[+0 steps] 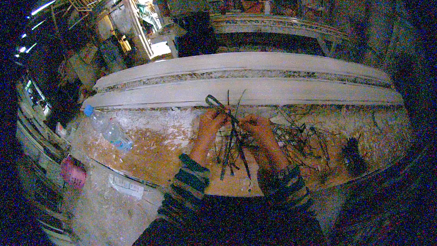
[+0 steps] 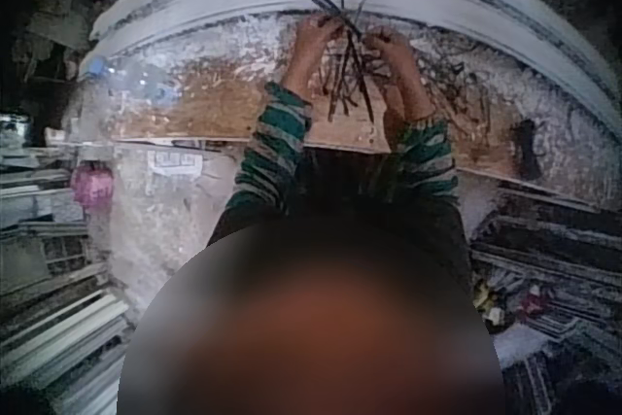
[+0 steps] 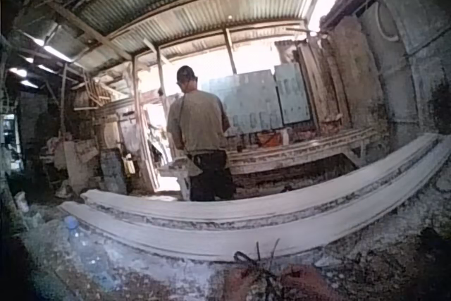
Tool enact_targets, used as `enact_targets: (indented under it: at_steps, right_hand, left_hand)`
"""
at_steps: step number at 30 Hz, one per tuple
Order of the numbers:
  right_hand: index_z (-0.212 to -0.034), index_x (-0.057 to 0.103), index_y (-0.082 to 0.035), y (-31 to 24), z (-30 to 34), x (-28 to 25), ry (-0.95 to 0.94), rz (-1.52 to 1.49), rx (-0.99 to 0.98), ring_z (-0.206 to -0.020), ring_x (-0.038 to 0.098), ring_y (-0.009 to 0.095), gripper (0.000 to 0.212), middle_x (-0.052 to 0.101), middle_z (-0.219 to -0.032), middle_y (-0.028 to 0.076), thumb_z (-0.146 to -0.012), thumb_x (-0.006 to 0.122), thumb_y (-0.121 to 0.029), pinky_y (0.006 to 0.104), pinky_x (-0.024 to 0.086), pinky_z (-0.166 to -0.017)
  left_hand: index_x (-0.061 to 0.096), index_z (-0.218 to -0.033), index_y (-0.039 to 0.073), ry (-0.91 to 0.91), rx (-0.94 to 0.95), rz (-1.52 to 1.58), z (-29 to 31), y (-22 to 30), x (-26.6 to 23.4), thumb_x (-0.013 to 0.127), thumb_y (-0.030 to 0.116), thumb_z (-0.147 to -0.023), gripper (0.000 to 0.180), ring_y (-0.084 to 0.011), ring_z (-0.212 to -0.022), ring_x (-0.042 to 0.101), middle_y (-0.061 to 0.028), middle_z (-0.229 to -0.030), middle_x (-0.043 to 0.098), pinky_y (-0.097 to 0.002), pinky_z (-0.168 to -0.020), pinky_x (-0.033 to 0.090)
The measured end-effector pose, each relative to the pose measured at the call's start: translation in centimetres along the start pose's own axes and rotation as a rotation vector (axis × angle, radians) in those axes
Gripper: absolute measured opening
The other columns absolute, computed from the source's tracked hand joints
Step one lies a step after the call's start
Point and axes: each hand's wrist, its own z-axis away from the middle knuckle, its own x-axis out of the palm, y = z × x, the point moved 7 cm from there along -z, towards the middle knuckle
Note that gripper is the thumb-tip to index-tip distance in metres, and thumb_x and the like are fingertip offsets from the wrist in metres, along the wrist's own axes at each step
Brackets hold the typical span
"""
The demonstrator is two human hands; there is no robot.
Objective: The person repeatedly picks up, separates, and organizes black cable ties on a workbench. They handle the ties one at a time, occasionally grouping them, while another person works on a boat hull in the background.
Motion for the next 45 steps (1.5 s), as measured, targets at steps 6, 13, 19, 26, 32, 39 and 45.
enact_targets:
  at_steps: [6, 13, 19, 26, 32, 39, 45]
  right_hand:
    - [-0.078, 0.059, -0.004, -0.5, 0.2, 0.1, 0.012, 0.013, -0.048, -0.066, 0.053, 0.009, 0.009, 0.059, -0.074, 0.001, -0.073, 0.063, -0.009, 0.0226, 0.043, -0.062]
    - [-0.082, 0.060, -0.003, -0.3, 0.1, -0.1, 0.011, 0.111, -0.095, -0.070, 0.053, 0.010, 0.012, 0.059, -0.076, 0.002, -0.073, 0.062, -0.010, 0.0231, 0.043, -0.065]
    - [-0.087, 0.062, -0.002, -0.9, 0.4, 0.9, -0.057, 0.387, -0.176, -0.076, 0.054, 0.012, 0.016, 0.060, -0.078, 0.003, -0.074, 0.061, -0.013, 0.0240, 0.042, -0.070]
    - [-0.086, 0.057, -0.005, -1.3, 0.8, 0.5, 0.016, -0.120, -0.054, -0.067, 0.051, 0.009, 0.014, 0.055, -0.070, 0.001, -0.075, 0.061, -0.011, 0.0222, 0.042, -0.063]
    - [-0.084, 0.054, -0.006, -1.1, 0.5, 0.1, 0.041, -0.204, -0.039, -0.062, 0.048, 0.007, 0.010, 0.053, -0.069, -0.001, -0.076, 0.059, -0.010, 0.0218, 0.042, -0.057]
    - [-0.084, 0.054, -0.005, -0.8, 0.3, 0.7, -0.009, -0.091, -0.084, -0.066, 0.052, 0.008, 0.012, 0.056, -0.075, 0.001, -0.075, 0.060, -0.008, 0.0223, 0.044, -0.060]
    - [-0.086, 0.055, -0.003, -0.9, 0.5, 0.6, 0.043, -0.050, -0.063, -0.068, 0.053, 0.009, 0.012, 0.057, -0.075, 0.001, -0.076, 0.059, -0.009, 0.0230, 0.045, -0.061]
  left_hand:
    - [0.059, -0.093, 0.001, 0.031, -0.045, -0.041, 0.3, 0.1, -0.2, 0.053, 0.010, -0.078, 0.019, -0.0095, -0.059, 0.052, -0.0026, -0.068, 0.057, -0.0213, -0.053, 0.043]
    - [0.060, -0.089, 0.005, 0.234, 0.028, -0.046, 0.5, 2.0, -2.5, 0.049, 0.009, -0.077, 0.016, -0.0057, -0.052, 0.043, 0.0007, -0.067, 0.054, -0.0186, -0.045, 0.034]
    - [0.060, -0.092, 0.006, 0.372, 0.170, 0.095, 0.8, 3.9, -4.9, 0.051, 0.007, -0.077, 0.018, -0.0017, -0.047, 0.032, 0.0054, -0.064, 0.045, -0.0160, -0.041, 0.024]
    - [0.054, -0.103, 0.006, 0.192, 0.015, 0.229, -0.3, 1.8, -2.5, 0.061, 0.018, -0.077, 0.030, -0.0061, -0.052, 0.043, 0.0025, -0.073, 0.052, -0.0165, -0.044, 0.033]
    - [0.056, -0.094, 0.006, -0.096, -0.155, -0.060, 0.3, -1.8, 1.5, 0.062, 0.025, -0.077, 0.027, -0.0075, -0.056, 0.048, 0.0015, -0.067, 0.052, -0.0194, -0.046, 0.041]
    - [0.058, -0.081, 0.004, -0.092, -0.100, -0.168, 0.6, -1.2, 1.6, 0.061, 0.022, -0.077, 0.019, -0.0074, -0.052, 0.048, 0.0001, -0.061, 0.053, -0.0200, -0.045, 0.039]
    - [0.058, -0.079, 0.003, -0.113, -0.049, -0.165, 0.7, -0.7, 1.8, 0.060, 0.018, -0.078, 0.015, -0.0085, -0.052, 0.049, -0.0014, -0.063, 0.055, -0.0209, -0.048, 0.040]
